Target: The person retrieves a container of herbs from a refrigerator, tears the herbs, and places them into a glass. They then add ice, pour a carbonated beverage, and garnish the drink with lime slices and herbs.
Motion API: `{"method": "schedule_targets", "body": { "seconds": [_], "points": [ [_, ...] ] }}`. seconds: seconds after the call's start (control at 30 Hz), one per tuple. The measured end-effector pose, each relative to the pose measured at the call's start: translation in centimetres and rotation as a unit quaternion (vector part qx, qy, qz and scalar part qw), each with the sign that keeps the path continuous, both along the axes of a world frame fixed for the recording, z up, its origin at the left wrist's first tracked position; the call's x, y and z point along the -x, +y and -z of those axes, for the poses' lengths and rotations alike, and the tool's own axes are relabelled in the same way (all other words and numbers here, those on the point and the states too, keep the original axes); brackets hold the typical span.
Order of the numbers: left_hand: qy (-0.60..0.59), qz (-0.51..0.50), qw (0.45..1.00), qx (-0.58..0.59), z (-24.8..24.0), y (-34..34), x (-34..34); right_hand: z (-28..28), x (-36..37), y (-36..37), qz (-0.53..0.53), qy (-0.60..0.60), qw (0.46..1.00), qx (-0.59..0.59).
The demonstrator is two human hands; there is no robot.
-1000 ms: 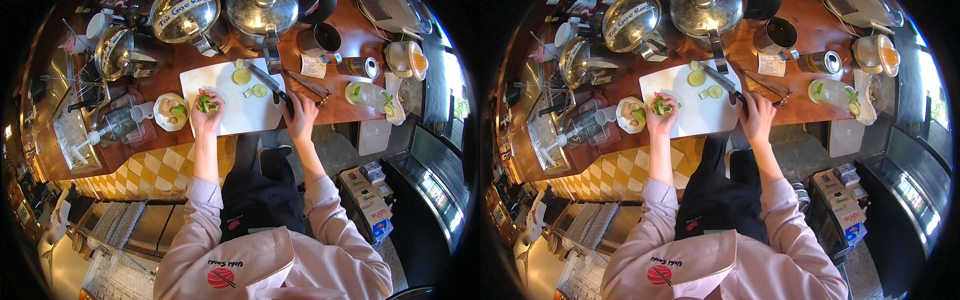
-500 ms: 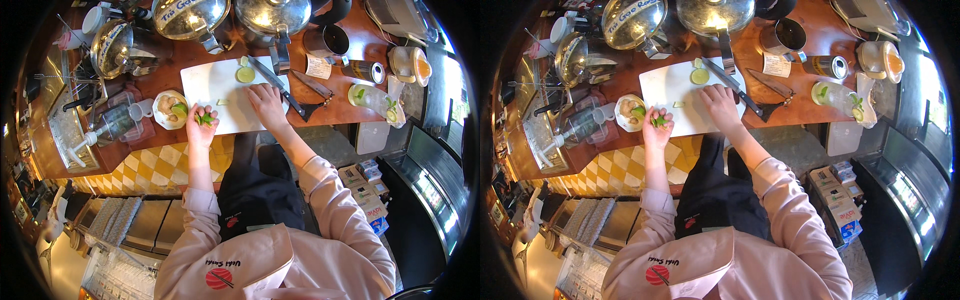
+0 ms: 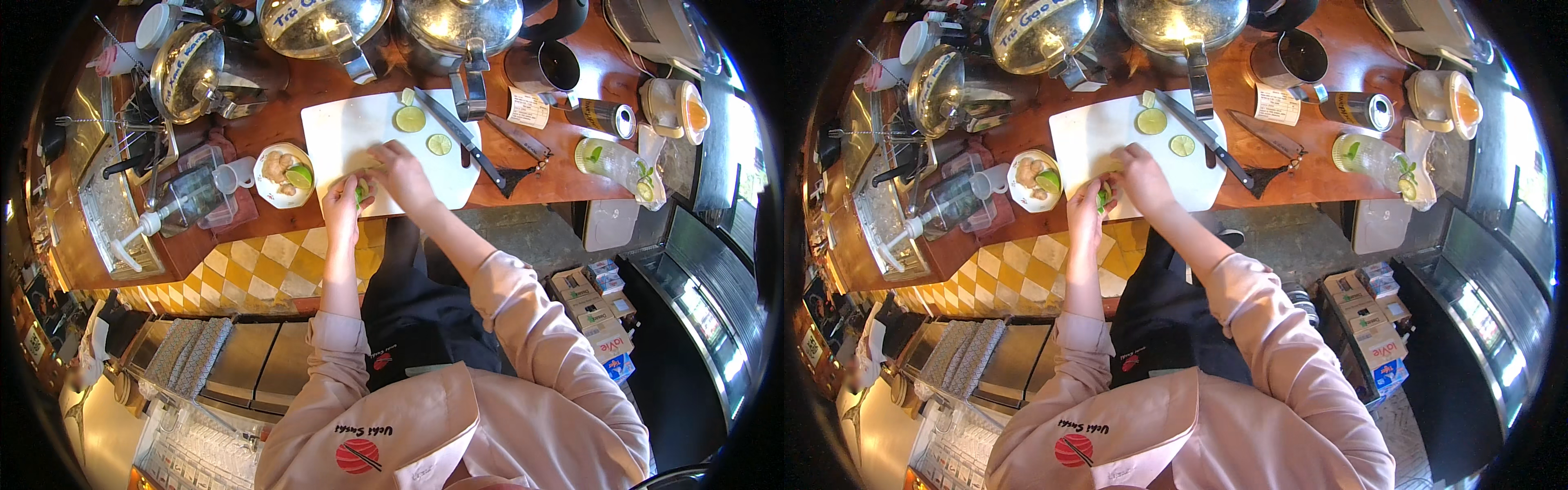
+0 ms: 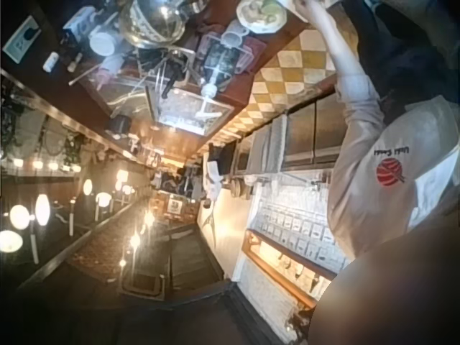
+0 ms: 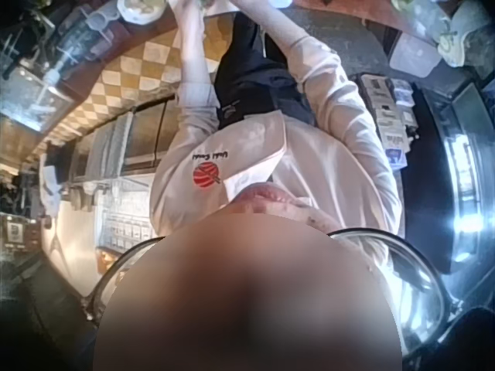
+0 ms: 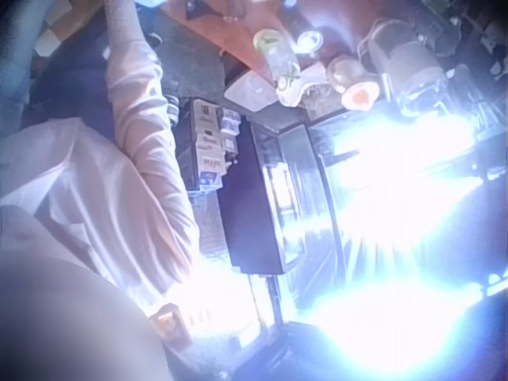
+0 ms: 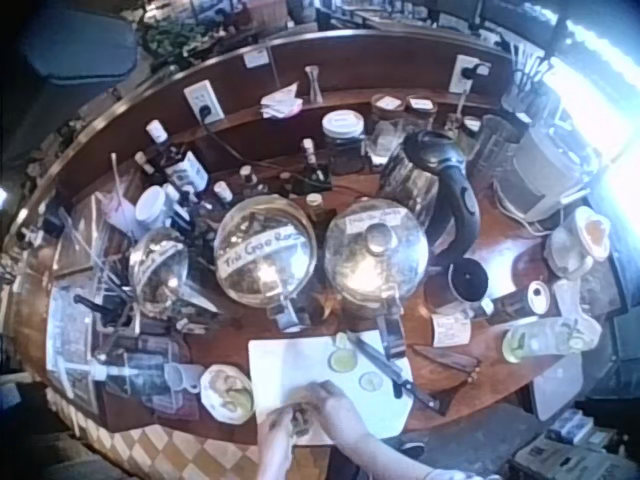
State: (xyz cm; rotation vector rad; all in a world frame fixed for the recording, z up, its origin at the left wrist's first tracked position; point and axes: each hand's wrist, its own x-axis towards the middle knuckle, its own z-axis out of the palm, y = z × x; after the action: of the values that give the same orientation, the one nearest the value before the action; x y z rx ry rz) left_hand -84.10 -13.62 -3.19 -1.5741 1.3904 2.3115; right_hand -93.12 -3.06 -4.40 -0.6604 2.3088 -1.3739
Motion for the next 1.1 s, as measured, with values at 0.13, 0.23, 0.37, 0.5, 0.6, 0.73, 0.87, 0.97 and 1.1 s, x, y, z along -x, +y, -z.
{"method": "schedule_targets", "body": {
  "seconds": [0.13, 0.23, 0.37, 0.5, 0.6, 0.73, 0.87, 0.97, 1.1],
  "points": [
    [-0.017, -0.039, 0.998, -0.043, 0.0, -0.4, 0.4, -0.6, -0.8, -1.3, -0.018, -0.073, 0.997, -0.025],
    [-0.005, -0.074, 0.985, -0.157, -0.3, -1.3, 0.4, -2.3, -0.5, -1.4, -0.083, -0.012, 0.996, 0.013],
    [0.088, -0.157, 0.937, -0.299, -0.3, -1.8, 0.9, -5.8, 0.5, -1.6, -0.130, 0.122, 0.983, 0.038],
    [0.226, -0.171, 0.862, -0.420, 1.6, -2.6, 0.8, -3.7, 4.4, -1.6, 0.069, 0.135, 0.988, -0.003],
    [0.219, -0.135, 0.873, -0.413, 1.2, -2.5, 1.9, -2.2, 7.2, -1.0, 0.028, 0.156, 0.966, -0.206],
    [0.150, -0.110, 0.914, -0.360, -0.9, -1.6, 2.2, -2.4, 8.8, -1.5, 0.044, 0.092, 0.953, -0.285],
    [0.114, -0.099, 0.920, -0.362, -1.0, -1.0, 1.4, -0.6, 8.8, -1.9, 0.168, 0.039, 0.972, -0.160],
    [0.112, -0.083, 0.909, -0.394, -1.6, -0.2, 1.6, -4.5, 9.0, -0.9, -0.033, 0.176, 0.959, -0.221],
    [0.099, -0.062, 0.926, -0.359, -4.2, 2.8, 3.2, -10.4, 4.9, 2.8, -0.005, 0.251, 0.959, -0.133]
  ]
}}
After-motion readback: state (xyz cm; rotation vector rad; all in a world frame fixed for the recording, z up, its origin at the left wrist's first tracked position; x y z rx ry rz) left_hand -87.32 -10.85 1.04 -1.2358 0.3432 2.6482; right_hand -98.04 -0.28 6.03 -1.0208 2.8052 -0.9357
